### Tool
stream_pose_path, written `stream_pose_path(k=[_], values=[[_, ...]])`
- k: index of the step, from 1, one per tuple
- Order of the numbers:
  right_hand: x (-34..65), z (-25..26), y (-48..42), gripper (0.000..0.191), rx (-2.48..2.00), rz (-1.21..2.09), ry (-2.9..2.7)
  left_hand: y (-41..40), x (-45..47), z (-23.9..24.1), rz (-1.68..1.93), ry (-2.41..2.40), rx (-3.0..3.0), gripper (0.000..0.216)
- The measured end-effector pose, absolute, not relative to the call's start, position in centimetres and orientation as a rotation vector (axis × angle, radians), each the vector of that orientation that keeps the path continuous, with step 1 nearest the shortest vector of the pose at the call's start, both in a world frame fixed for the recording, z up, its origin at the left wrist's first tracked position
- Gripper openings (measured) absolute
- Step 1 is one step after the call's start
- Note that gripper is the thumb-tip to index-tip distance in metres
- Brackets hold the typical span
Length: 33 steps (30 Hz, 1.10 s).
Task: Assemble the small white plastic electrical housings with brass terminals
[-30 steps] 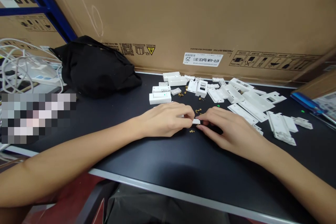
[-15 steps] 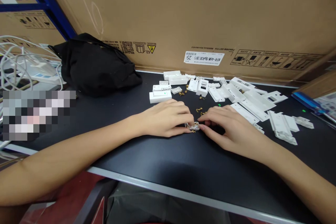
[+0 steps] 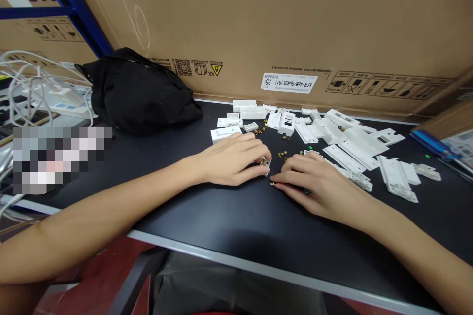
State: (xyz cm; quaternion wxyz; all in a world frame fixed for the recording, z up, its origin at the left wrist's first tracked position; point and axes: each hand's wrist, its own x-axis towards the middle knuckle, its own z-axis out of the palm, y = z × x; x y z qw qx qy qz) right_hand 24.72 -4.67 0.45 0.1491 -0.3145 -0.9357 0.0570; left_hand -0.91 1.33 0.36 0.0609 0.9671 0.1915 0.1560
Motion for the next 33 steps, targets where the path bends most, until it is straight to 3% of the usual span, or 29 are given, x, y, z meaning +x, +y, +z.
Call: stream_pose_path(k=[14,26,33], values=[[25.3,3.7,-3.9,0.016,-0.935,0.326,-2.683,1.3,-1.3,0.5,0.505,0.431,2.906,0.014],[24.5,2.5,-3.8,0.013,-0.874,0.541,-2.444,0.2,-0.5,0.1,0.565,0.341,2.732,0.032],[24.1,2.1,-4.3,0.013,-0.884,0.567,-2.314,0.0,0.1,-0.1,0.774,0.35,2.609,0.015]])
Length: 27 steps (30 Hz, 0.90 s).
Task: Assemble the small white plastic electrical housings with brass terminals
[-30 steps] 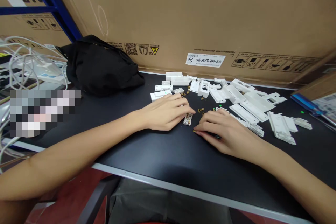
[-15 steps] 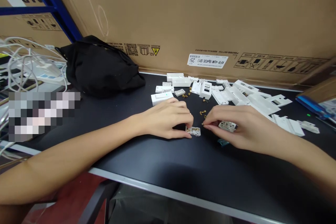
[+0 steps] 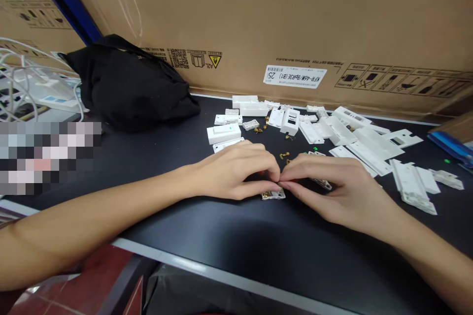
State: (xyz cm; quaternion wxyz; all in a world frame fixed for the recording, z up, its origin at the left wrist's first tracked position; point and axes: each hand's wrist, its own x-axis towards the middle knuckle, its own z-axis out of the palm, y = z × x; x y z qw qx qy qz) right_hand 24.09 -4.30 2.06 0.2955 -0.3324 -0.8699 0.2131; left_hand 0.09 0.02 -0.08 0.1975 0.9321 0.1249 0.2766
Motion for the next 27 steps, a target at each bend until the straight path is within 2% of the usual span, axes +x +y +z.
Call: stream_pose_path(k=[10,27], values=[[24.29,2.1,-4.43,0.013,-0.9,0.513,-2.244,0.09,0.58,-0.23,1.046,0.233,2.525,0.007],[24.38,1.76,-4.31,0.007,-0.956,0.588,-2.264,0.1,0.5,-0.33,1.088,0.228,2.539,0.008]])
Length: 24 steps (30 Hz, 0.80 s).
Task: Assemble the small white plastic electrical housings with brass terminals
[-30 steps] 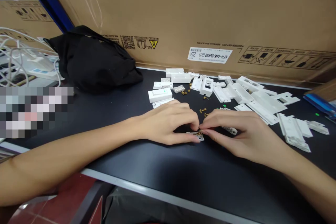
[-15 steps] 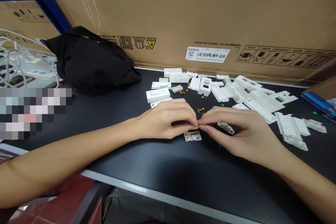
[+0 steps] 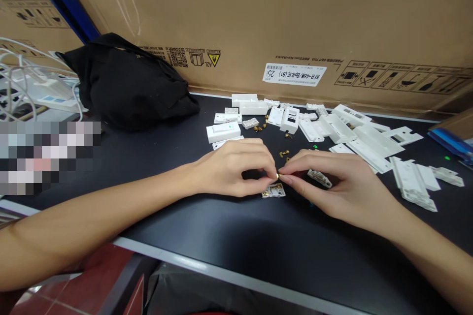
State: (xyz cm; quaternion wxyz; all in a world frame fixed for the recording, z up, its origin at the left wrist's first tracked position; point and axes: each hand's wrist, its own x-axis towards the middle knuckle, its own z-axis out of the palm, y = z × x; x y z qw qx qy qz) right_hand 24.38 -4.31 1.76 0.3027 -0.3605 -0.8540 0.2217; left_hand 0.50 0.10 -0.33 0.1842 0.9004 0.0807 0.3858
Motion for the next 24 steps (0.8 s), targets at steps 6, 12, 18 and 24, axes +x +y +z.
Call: stream_pose_path(k=[6,12,18,24], values=[[24.46,1.99,-4.36,0.01,-0.988,0.571,-2.34,0.07,-0.06,-0.07,0.812,0.311,2.586,0.011],[24.54,2.31,-4.22,0.016,-0.956,0.563,-2.467,0.07,-0.51,-0.2,0.564,0.373,2.67,0.028],[24.1,2.36,-4.37,0.021,-0.911,0.56,-2.559,0.08,-0.31,-0.55,0.554,0.308,2.702,0.012],[23.91,2.33,-4.54,0.021,-0.892,0.455,-2.624,0.15,-0.34,-0.55,0.58,0.227,2.695,0.012]])
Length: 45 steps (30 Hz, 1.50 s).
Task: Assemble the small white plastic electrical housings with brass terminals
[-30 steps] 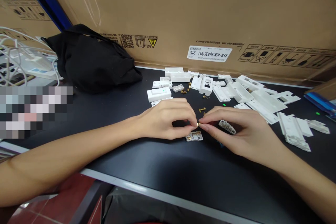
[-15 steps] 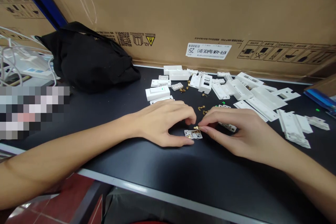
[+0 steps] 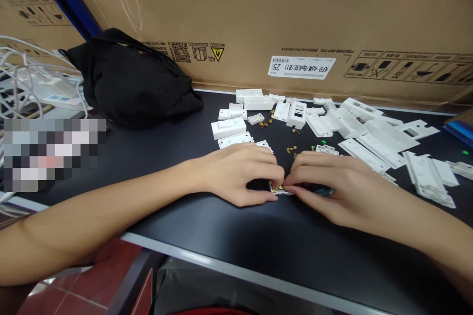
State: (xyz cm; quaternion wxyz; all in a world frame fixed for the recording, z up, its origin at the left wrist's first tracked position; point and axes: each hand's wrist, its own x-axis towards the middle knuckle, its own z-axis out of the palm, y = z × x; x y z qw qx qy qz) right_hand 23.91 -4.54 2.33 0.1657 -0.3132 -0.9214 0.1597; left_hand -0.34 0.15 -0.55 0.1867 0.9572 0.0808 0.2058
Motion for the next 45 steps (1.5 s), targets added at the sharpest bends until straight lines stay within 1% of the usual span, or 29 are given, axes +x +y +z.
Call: stream_pose_path(k=[5,10,15,24,28,45], values=[[23.9,2.3,-4.7,0.022,-0.895,0.391,-2.652,0.2,-0.3,-0.4,0.596,0.191,2.726,0.012],[24.0,2.3,-4.7,0.024,-0.937,0.429,-2.663,0.2,-0.3,-0.3,0.607,0.167,2.75,0.014],[25.1,2.3,-4.4,0.021,-0.823,0.504,-2.694,0.3,-0.3,-0.3,0.583,0.162,2.753,0.015],[25.7,2.3,-4.8,0.019,-0.752,0.479,-2.744,0.6,-0.3,-0.2,0.572,0.145,2.701,0.015],[25.5,2.2,-4.8,0.02,-0.732,0.466,-2.733,0.6,-0.3,-0.2,0.565,0.127,2.671,0.015],[25.0,1.8,-5.1,0.018,-0.857,0.502,-2.752,0.7,-0.4,-0.1,0.523,0.144,2.678,0.013]])
